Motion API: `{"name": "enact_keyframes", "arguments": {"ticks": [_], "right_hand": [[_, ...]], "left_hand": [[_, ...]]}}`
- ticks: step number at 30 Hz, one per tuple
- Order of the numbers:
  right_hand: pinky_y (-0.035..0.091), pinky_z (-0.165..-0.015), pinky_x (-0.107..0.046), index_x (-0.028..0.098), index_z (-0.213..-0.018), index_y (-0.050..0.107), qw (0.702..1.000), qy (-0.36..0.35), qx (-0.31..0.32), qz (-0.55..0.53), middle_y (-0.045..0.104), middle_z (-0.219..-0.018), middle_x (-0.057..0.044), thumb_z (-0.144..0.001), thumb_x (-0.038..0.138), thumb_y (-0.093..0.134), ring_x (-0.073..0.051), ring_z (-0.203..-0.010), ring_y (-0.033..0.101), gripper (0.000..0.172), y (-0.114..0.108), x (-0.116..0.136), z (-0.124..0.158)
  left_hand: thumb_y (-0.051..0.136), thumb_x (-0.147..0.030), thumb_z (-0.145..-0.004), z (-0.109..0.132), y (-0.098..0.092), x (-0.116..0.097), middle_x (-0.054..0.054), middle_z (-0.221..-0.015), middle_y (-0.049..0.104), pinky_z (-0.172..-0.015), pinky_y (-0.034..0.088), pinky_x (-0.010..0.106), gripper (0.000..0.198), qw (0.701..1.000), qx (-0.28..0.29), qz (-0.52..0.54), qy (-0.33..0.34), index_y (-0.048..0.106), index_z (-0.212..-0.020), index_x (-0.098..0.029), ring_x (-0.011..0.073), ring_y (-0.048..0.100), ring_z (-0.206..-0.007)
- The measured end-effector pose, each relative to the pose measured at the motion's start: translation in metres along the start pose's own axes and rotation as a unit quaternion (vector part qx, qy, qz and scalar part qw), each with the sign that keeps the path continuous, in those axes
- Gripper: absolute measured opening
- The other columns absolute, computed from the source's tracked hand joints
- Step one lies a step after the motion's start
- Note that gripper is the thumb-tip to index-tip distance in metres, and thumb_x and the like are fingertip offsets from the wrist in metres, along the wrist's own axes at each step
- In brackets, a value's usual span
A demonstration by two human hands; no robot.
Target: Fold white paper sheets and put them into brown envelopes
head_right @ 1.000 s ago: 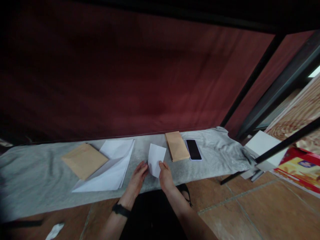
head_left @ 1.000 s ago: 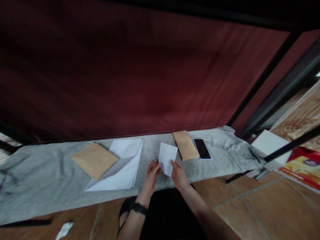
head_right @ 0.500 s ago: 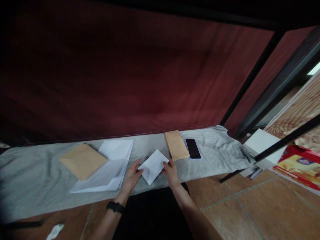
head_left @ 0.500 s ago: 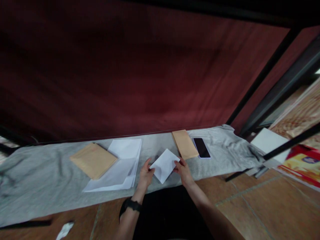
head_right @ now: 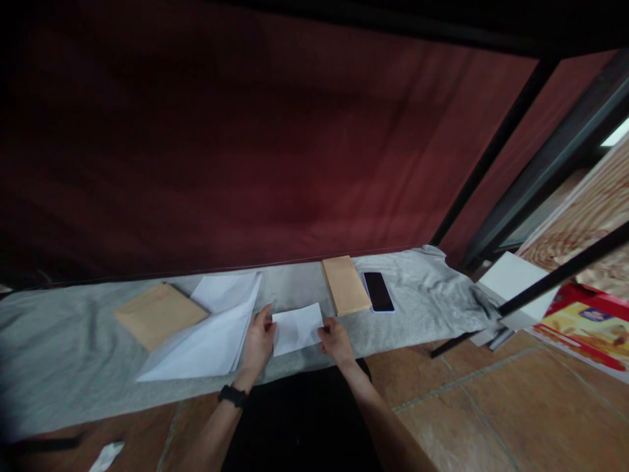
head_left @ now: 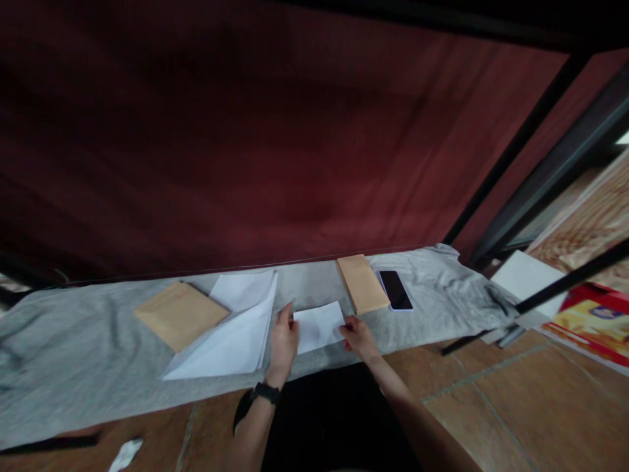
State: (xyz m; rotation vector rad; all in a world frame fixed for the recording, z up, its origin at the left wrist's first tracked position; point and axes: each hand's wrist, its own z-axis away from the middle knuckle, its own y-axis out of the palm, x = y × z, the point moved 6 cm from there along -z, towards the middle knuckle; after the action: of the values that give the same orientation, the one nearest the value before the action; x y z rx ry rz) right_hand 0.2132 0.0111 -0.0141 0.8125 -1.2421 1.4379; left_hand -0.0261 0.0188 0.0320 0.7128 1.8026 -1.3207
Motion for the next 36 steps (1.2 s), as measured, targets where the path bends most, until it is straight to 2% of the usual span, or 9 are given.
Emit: {"name": "enact_keyframes", "arguments": {"ticks": [4, 8, 12, 18, 21, 23, 26, 31, 36], "right_hand": [[0.042, -0.039, -0.021, 0.023, -0.072, 0.054, 0.999, -0.001, 0.006, 0.039, 0.05, -0.046, 0.008, -0.08, 0.027, 0.06, -0.012, -0.039, 0.053, 0.01, 0.002, 0.0, -0.002], [0.041, -0.039, -0.02, 0.022, -0.077, 0.056, 0.996, -0.013, 0.013, 0.084, 0.054, -0.048, 0.007, -0.084, 0.024, 0.055, -0.013, -0.041, 0.056, 0.007, 0.003, 0.001, -0.002], [0.041, -0.042, -0.02, 0.021, -0.081, 0.06, 0.988, -0.032, 0.005, 0.15, 0.058, -0.051, 0.005, -0.087, 0.022, 0.051, -0.013, -0.042, 0.057, 0.01, 0.002, 0.003, -0.002], [0.049, -0.069, -0.026, 0.021, -0.087, 0.066, 0.961, -0.071, -0.034, 0.265, 0.072, -0.078, -0.004, -0.086, 0.02, 0.058, -0.021, -0.079, 0.071, 0.008, -0.003, 0.01, 0.003], [0.05, -0.073, -0.031, 0.019, -0.103, 0.066, 0.945, -0.075, -0.05, 0.313, 0.073, -0.087, -0.009, -0.089, 0.021, 0.057, -0.025, -0.083, 0.071, 0.016, -0.005, 0.011, 0.01], [0.051, -0.076, -0.034, 0.017, -0.116, 0.063, 0.921, -0.1, -0.074, 0.37, 0.073, -0.096, -0.013, -0.092, 0.021, 0.054, -0.027, -0.087, 0.071, 0.026, -0.005, 0.014, 0.016], [0.051, -0.086, -0.037, 0.015, -0.126, 0.06, 0.875, -0.178, -0.098, 0.439, 0.07, -0.111, -0.016, -0.095, 0.02, 0.048, -0.028, -0.101, 0.067, 0.034, 0.001, 0.024, 0.024], [0.042, -0.11, -0.04, 0.017, -0.141, 0.053, 0.848, -0.333, -0.024, 0.412, 0.056, -0.143, -0.012, -0.1, 0.024, 0.041, -0.025, -0.131, 0.053, 0.043, 0.036, 0.033, 0.031], [0.033, -0.118, -0.043, 0.017, -0.146, 0.049, 0.826, -0.353, -0.006, 0.44, 0.048, -0.152, -0.01, -0.103, 0.028, 0.041, -0.023, -0.141, 0.043, 0.046, 0.055, 0.025, 0.031]], "left_hand": [[0.046, -0.017, -0.091, 0.018, 0.013, -0.009, 0.012, -0.142, 0.055, -0.115, 0.039, 0.043, 0.045, 0.992, 0.017, -0.086, 0.092, 0.056, -0.135, -0.02, 0.0255, 0.049, -0.135], [0.043, -0.028, -0.097, 0.044, 0.041, -0.012, 0.015, -0.155, 0.044, -0.118, 0.035, 0.047, 0.047, 0.968, 0.097, -0.162, 0.166, 0.05, -0.142, -0.016, 0.0278, 0.038, -0.145], [0.046, -0.033, -0.097, 0.062, 0.056, -0.011, 0.015, -0.158, 0.039, -0.119, 0.031, 0.053, 0.053, 0.946, 0.113, -0.231, 0.2, 0.044, -0.148, -0.017, 0.0301, 0.033, -0.148], [0.045, -0.033, -0.097, 0.066, 0.058, -0.008, 0.014, -0.158, 0.038, -0.12, 0.029, 0.052, 0.053, 0.937, 0.124, -0.265, 0.193, 0.044, -0.148, -0.019, 0.0292, 0.033, -0.148], [0.044, -0.033, -0.098, 0.066, 0.057, -0.008, 0.011, -0.16, 0.036, -0.121, 0.027, 0.051, 0.052, 0.937, 0.13, -0.26, 0.195, 0.044, -0.149, -0.022, 0.0282, 0.032, -0.148], [0.043, -0.032, -0.098, 0.066, 0.057, -0.009, 0.01, -0.16, 0.036, -0.122, 0.026, 0.051, 0.052, 0.937, 0.13, -0.26, 0.196, 0.044, -0.149, -0.024, 0.0278, 0.031, -0.149], [0.043, -0.031, -0.098, 0.066, 0.058, -0.008, 0.011, -0.161, 0.035, -0.121, 0.026, 0.051, 0.052, 0.934, 0.134, -0.264, 0.199, 0.044, -0.149, -0.023, 0.0281, 0.03, -0.149], [0.039, -0.025, -0.097, 0.065, 0.058, -0.009, 0.014, -0.159, 0.037, -0.122, 0.025, 0.051, 0.053, 0.914, 0.163, -0.288, 0.233, 0.043, -0.149, -0.017, 0.0272, 0.028, -0.15], [0.035, -0.02, -0.096, 0.067, 0.057, -0.01, 0.015, -0.158, 0.038, -0.123, 0.025, 0.048, 0.054, 0.889, 0.169, -0.333, 0.265, 0.042, -0.149, -0.01, 0.0254, 0.027, -0.15]]}}
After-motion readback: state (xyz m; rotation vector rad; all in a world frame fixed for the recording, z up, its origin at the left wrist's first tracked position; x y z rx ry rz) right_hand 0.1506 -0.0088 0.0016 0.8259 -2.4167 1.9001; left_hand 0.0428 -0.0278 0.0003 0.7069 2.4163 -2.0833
